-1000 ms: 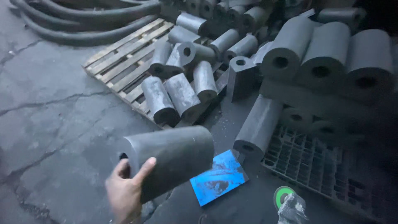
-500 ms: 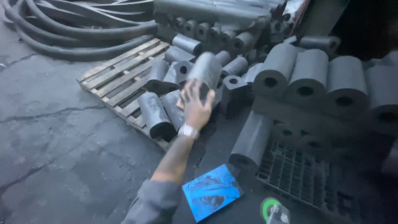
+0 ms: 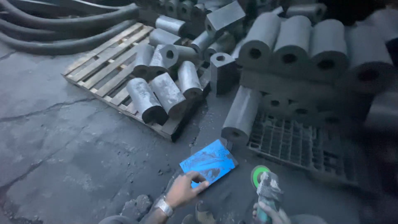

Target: Grind the edges and surfaces of plastic/rubber foam blocks using an angle grinder.

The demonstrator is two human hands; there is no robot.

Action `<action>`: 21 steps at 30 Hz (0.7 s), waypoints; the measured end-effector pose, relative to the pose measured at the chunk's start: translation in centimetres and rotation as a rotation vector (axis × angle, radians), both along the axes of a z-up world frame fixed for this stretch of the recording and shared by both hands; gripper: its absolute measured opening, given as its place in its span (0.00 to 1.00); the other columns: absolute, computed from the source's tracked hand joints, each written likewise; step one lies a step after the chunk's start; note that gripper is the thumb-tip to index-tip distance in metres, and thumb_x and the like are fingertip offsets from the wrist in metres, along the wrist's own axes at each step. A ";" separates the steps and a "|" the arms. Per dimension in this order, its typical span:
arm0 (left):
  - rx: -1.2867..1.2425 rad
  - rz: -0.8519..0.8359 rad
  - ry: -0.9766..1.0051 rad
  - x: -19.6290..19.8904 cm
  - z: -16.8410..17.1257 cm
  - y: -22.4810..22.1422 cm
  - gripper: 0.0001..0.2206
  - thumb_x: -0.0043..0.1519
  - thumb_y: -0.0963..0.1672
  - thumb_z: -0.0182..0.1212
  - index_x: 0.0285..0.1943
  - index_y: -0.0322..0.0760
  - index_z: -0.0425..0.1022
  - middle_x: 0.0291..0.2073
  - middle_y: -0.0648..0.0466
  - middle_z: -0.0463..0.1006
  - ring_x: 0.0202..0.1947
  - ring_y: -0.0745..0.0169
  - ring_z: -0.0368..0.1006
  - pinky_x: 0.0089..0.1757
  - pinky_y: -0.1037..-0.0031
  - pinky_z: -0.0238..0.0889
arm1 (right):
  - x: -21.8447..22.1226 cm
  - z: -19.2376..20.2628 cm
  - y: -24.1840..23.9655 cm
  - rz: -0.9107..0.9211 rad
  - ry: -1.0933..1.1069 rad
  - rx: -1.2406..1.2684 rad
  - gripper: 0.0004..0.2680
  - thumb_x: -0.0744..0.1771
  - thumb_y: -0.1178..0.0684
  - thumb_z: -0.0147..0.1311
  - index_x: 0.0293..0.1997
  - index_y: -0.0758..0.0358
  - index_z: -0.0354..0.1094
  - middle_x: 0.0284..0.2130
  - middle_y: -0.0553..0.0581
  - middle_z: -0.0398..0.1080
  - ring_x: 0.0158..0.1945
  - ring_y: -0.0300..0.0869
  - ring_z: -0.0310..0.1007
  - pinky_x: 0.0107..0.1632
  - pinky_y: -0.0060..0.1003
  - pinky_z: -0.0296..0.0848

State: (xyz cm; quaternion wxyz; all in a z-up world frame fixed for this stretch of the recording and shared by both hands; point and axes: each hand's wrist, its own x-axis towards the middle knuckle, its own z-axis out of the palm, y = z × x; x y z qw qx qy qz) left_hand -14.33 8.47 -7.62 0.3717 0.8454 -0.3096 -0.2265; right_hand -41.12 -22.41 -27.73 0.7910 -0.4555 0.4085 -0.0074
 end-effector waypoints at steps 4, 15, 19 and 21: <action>-0.013 -0.045 0.157 -4.8 -2.3 -1.4 0.21 0.58 0.57 0.65 0.45 0.40 0.82 0.41 0.49 0.84 0.43 0.53 0.82 0.46 0.65 0.73 | 1.4 1.9 0.3 0.019 -0.124 -0.030 0.17 0.62 0.55 0.61 0.54 0.72 0.67 0.36 0.66 0.77 0.38 0.52 0.81 0.42 0.50 0.80; -0.206 -0.184 0.354 -15.0 -15.0 -3.9 0.42 0.60 0.55 0.73 0.76 0.33 0.55 0.61 0.35 0.69 0.63 0.41 0.66 0.59 0.58 0.58 | 7.0 10.9 11.1 -0.058 -0.231 -0.133 0.12 0.63 0.52 0.63 0.44 0.69 0.74 0.33 0.59 0.78 0.37 0.46 0.80 0.43 0.41 0.78; -0.481 -0.003 0.489 -14.2 -8.5 -3.5 0.42 0.53 0.55 0.77 0.71 0.31 0.61 0.64 0.42 0.71 0.65 0.49 0.66 0.61 0.61 0.58 | 8.7 14.5 13.0 -0.043 -0.269 -0.068 0.14 0.61 0.47 0.65 0.44 0.67 0.75 0.34 0.56 0.78 0.38 0.42 0.79 0.44 0.39 0.77; -0.344 0.034 0.556 -14.1 -7.2 -2.7 0.40 0.49 0.55 0.76 0.68 0.34 0.65 0.57 0.45 0.77 0.57 0.52 0.72 0.56 0.63 0.64 | 8.7 14.3 13.4 -0.035 -0.215 -0.036 0.16 0.61 0.46 0.66 0.47 0.65 0.73 0.36 0.55 0.77 0.40 0.42 0.78 0.46 0.40 0.76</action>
